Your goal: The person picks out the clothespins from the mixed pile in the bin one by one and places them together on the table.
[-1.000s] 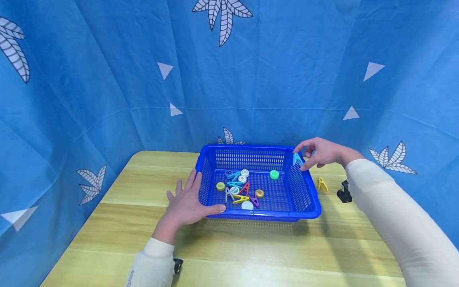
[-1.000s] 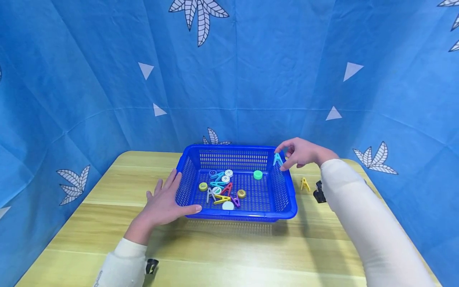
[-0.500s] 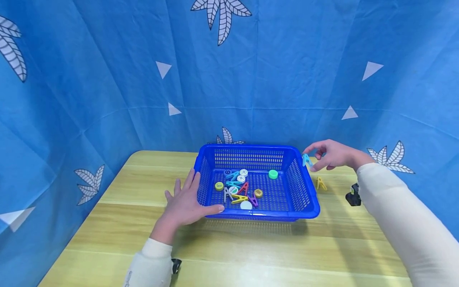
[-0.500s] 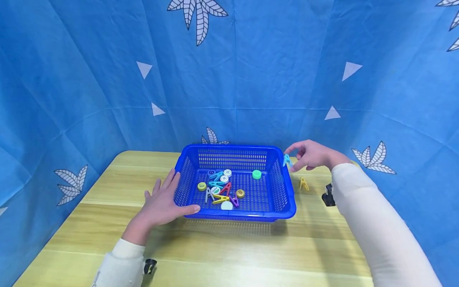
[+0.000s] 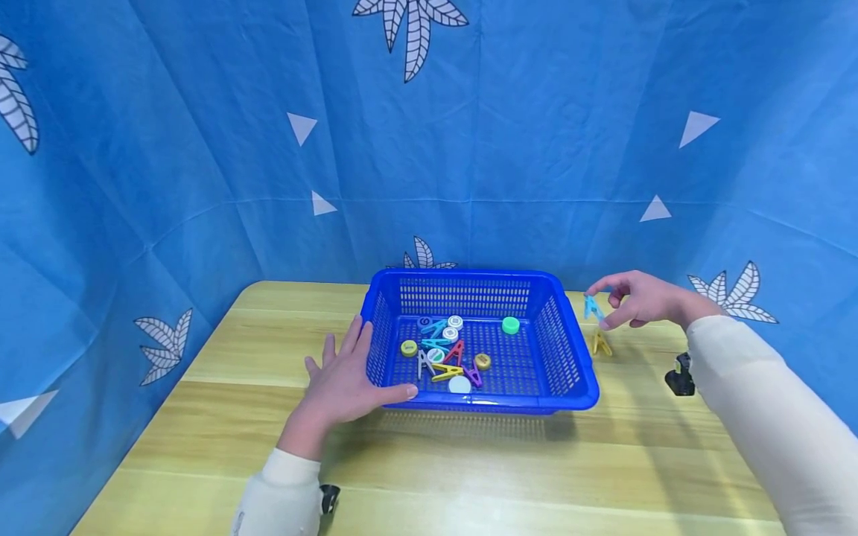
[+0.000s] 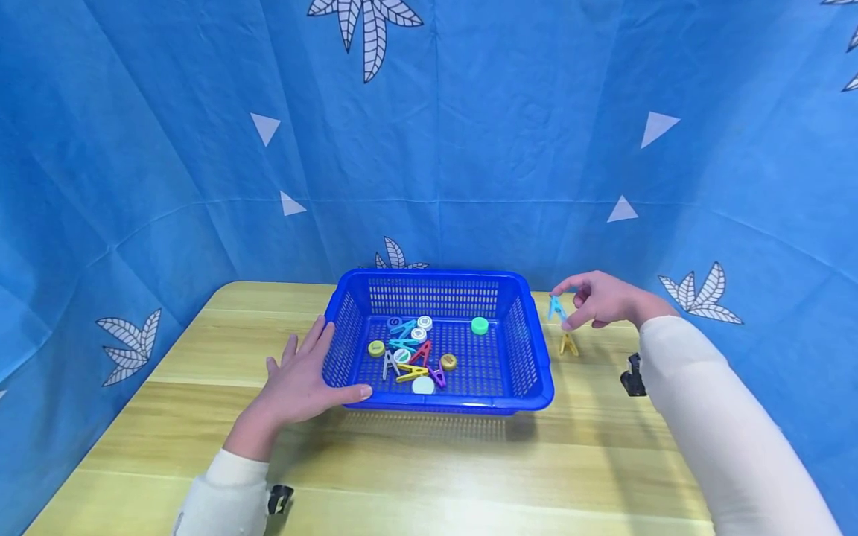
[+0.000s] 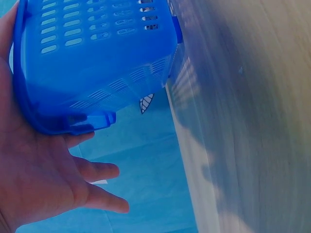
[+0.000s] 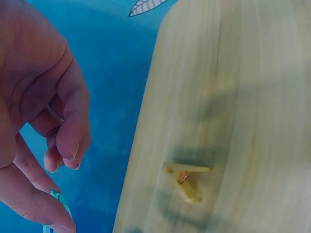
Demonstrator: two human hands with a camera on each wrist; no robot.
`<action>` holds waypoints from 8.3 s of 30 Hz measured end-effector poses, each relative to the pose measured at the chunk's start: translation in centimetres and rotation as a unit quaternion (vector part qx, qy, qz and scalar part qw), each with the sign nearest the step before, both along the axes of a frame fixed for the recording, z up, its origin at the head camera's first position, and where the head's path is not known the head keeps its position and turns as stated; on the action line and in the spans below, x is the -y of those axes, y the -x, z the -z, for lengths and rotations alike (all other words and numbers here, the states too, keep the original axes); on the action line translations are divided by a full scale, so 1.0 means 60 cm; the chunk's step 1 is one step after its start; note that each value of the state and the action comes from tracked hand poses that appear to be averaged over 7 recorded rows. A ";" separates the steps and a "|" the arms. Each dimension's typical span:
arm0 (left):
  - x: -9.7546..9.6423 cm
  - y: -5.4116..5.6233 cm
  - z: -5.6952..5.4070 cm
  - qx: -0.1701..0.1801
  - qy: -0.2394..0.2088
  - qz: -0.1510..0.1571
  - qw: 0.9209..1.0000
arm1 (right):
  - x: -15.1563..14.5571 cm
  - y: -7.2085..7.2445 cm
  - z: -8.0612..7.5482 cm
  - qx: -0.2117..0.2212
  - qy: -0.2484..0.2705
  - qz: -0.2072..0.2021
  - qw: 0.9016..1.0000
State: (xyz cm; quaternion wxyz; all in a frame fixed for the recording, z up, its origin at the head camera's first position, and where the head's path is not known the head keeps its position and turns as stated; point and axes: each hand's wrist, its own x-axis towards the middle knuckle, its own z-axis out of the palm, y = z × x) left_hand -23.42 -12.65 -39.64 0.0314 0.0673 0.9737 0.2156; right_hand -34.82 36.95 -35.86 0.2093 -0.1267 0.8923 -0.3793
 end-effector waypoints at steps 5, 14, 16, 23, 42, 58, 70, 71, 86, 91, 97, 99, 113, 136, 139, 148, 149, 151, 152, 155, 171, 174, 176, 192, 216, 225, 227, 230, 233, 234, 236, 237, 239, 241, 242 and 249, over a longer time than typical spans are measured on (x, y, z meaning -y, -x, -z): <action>0.000 -0.001 -0.002 -0.002 0.001 -0.001 1.000 | -0.013 -0.005 0.011 0.000 -0.004 0.004 1.000; 0.001 -0.003 -0.001 -0.003 -0.002 -0.001 1.000 | -0.033 -0.013 0.028 0.018 0.005 0.010 1.000; 0.001 -0.002 0.000 -0.003 -0.001 -0.001 1.000 | -0.037 -0.014 0.034 0.019 0.003 0.009 1.000; -0.001 0.000 -0.001 -0.003 -0.006 0.000 1.000 | -0.054 -0.021 0.048 0.030 0.006 0.014 0.999; -0.001 0.001 -0.003 0.004 -0.017 -0.001 1.000 | -0.100 -0.027 0.093 0.017 0.023 0.027 0.999; 0.002 -0.001 0.004 0.005 -0.010 0.000 1.000 | -0.101 -0.012 0.121 0.038 -0.022 0.043 0.998; 0.002 0.003 0.004 -0.003 -0.015 -0.003 1.000 | -0.112 -0.003 0.122 0.036 -0.025 0.022 0.999; 0.002 0.003 0.004 -0.003 -0.014 -0.003 1.000 | -0.113 -0.003 0.123 0.033 -0.023 0.017 0.999; 0.002 -0.003 0.002 0.001 -0.015 -0.001 1.000 | -0.114 -0.007 0.141 0.046 -0.028 0.034 0.998; 0.002 -0.001 0.000 0.001 -0.009 -0.001 1.000 | -0.113 -0.007 0.136 0.044 -0.037 0.032 0.998; 0.001 0.000 0.002 0.003 -0.011 -0.002 1.000 | -0.115 -0.009 0.123 0.036 -0.029 0.024 0.999; 0.002 0.001 0.003 0.004 -0.010 -0.003 1.000 | -0.113 -0.009 0.117 0.034 -0.028 0.023 0.999; 0.001 0.001 0.001 0.005 -0.011 -0.001 1.000 | -0.100 -0.017 0.082 0.004 -0.038 0.012 0.999; 0.002 0.000 -0.003 0.002 -0.015 0.000 1.000 | -0.036 -0.017 0.005 -0.039 -0.001 -0.002 0.999; 0.002 0.000 -0.002 0.003 -0.015 0.001 1.000 | -0.024 -0.016 -0.003 -0.040 0.005 -0.009 0.999; 0.003 0.000 0.002 0.005 -0.018 -0.002 1.000 | 0.015 -0.010 -0.018 -0.044 0.036 -0.046 0.997; 0.003 0.000 0.002 0.005 -0.017 -0.002 1.000 | 0.020 -0.010 -0.020 -0.044 0.038 -0.049 0.997; 0.003 0.001 0.003 0.004 -0.016 -0.001 1.000 | 0.029 -0.011 -0.023 -0.049 0.042 -0.058 0.996; 0.003 0.001 0.003 0.004 -0.017 -0.001 1.000 | 0.034 -0.011 -0.025 -0.052 0.042 -0.062 0.996; 0.002 0.000 0.002 0.003 -0.018 -0.001 1.000 | 0.050 -0.011 -0.029 -0.062 0.040 -0.073 0.995; 0.003 0.001 0.004 0.000 -0.024 0.000 1.000 | 0.131 0.005 -0.051 -0.064 0.046 -0.085 0.993; 0.003 0.001 0.003 -0.002 -0.024 0.000 1.000 | 0.145 0.010 -0.055 -0.067 0.047 -0.083 0.993; 0.003 0.001 0.003 -0.004 -0.023 0.001 1.000 | 0.153 0.012 -0.056 -0.069 0.044 -0.083 0.993; 0.002 -0.002 0.006 0.000 -0.023 -0.002 1.000 | 0.217 0.035 -0.048 -0.045 0.077 -0.095 0.991; 0.003 -0.005 0.006 -0.006 -0.020 -0.004 1.000 | 0.276 0.052 0.009 -0.027 0.094 -0.120 0.988; 0.003 -0.007 0.006 -0.008 -0.019 -0.006 1.000 | 0.302 0.053 0.035 -0.018 0.074 -0.122 0.990; 0.002 -0.007 0.005 -0.008 -0.019 -0.006 1.000 | 0.307 0.052 0.039 -0.012 0.073 -0.123 0.990; 0.001 -0.007 0.005 -0.009 -0.018 -0.006 1.000 | 0.314 0.053 0.048 -0.004 0.072 -0.127 0.989; 0.000 -0.007 0.006 -0.009 -0.017 -0.006 1.000 | 0.319 0.056 0.058 0.012 0.072 -0.127 0.989; 0.000 -0.007 0.006 -0.008 -0.017 -0.006 1.000 | 0.321 0.057 0.061 0.016 0.071 -0.128 0.989; 0.000 -0.007 0.007 -0.007 -0.018 -0.007 1.000 | 0.324 0.059 0.064 0.028 0.070 -0.124 0.989; 0.000 -0.007 0.007 -0.006 -0.018 -0.007 1.000 | 0.326 0.059 0.065 0.032 0.069 -0.123 0.989; 0.000 -0.006 0.006 -0.007 -0.018 -0.008 1.000 | 0.329 0.060 0.067 0.038 0.068 -0.120 0.990; 0.001 -0.005 0.006 -0.008 -0.017 -0.008 1.000 | 0.331 0.061 0.069 0.044 0.070 -0.116 0.990; 0.001 -0.005 0.006 -0.009 -0.015 -0.007 1.000 | 0.333 0.062 0.071 0.048 0.071 -0.116 0.990; 0.002 -0.003 0.005 -0.007 -0.013 -0.001 1.000 | 0.339 0.065 0.086 0.077 0.069 -0.096 0.990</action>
